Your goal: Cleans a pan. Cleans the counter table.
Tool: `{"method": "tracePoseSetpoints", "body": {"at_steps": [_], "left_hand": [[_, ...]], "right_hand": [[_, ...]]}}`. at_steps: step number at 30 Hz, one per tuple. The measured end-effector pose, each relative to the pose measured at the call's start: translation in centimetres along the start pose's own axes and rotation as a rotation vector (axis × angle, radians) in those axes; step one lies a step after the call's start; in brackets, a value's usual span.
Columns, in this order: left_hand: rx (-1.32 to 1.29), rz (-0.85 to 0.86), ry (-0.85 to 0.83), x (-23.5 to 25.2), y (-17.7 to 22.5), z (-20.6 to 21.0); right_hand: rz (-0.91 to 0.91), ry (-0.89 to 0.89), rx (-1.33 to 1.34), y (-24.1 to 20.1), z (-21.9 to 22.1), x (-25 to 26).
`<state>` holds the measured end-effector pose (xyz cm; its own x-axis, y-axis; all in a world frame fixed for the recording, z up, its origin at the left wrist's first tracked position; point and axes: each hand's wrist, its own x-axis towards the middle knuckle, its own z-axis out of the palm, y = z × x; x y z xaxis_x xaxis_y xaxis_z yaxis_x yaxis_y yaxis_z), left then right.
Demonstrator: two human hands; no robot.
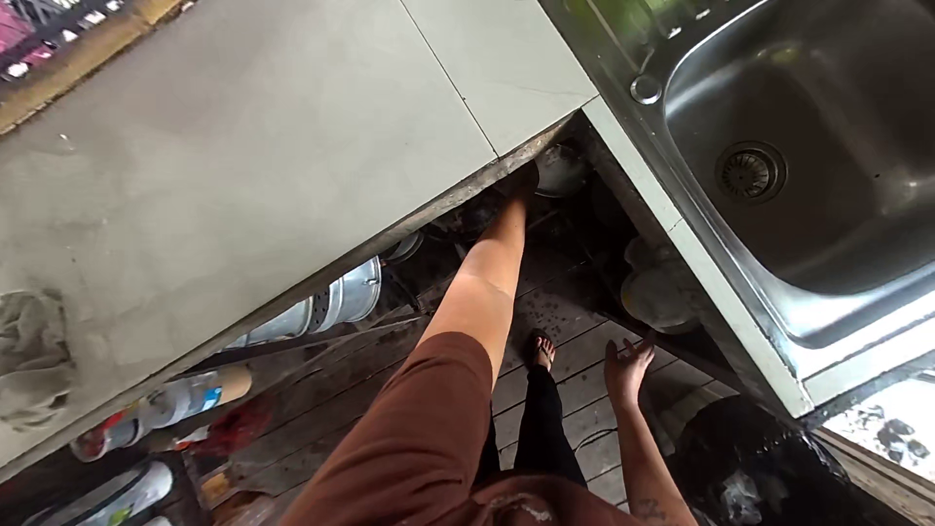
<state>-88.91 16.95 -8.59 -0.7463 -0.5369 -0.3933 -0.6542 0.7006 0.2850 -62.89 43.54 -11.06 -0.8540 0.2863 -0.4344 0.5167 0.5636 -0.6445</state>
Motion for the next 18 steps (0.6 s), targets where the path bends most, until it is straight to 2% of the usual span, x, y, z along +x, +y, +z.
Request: {"method": "tracePoseSetpoints", "body": {"at_steps": [2,4,6,8,10,13,16,18], "left_hand": [[-0.036,0.077,-0.010,-0.2,-1.0,-0.1],[-0.030,0.008,-0.187,-2.7,0.5,-3.9],[-0.030,-0.060,-0.281,-4.7,1.3,-6.2],[-0.048,-0.014,-0.227,-4.5,0.2,-5.0],[-0.104,0.088,-0.079,-4.7,-2.1,-2.4],[-0.168,0.289,-0.092,-11.3,-5.7,-2.6],[-0.132,0.522,-0.247,-18.1,-11.4,-3.3],[-0.044,0.500,-0.398,-23.1,-17.5,-4.1]], "right_hand": [[-0.031,0.002,-0.004,-0.3,0.0,-0.2],[-0.049,-0.009,-0.016,-0.5,0.1,-0.5],[-0.059,-0.032,-0.033,-0.5,0.0,-1.0],[-0.073,-0.059,-0.053,-1.1,-0.2,-1.3],[-0.118,-0.078,-0.094,-2.1,-0.6,-1.8],[-0.198,-0.148,-0.161,-4.2,-1.0,-2.5],[-0.329,-0.292,-0.230,-6.5,-0.3,-2.4],[-0.478,-0.378,-0.250,-9.2,0.7,-3.0]]}}
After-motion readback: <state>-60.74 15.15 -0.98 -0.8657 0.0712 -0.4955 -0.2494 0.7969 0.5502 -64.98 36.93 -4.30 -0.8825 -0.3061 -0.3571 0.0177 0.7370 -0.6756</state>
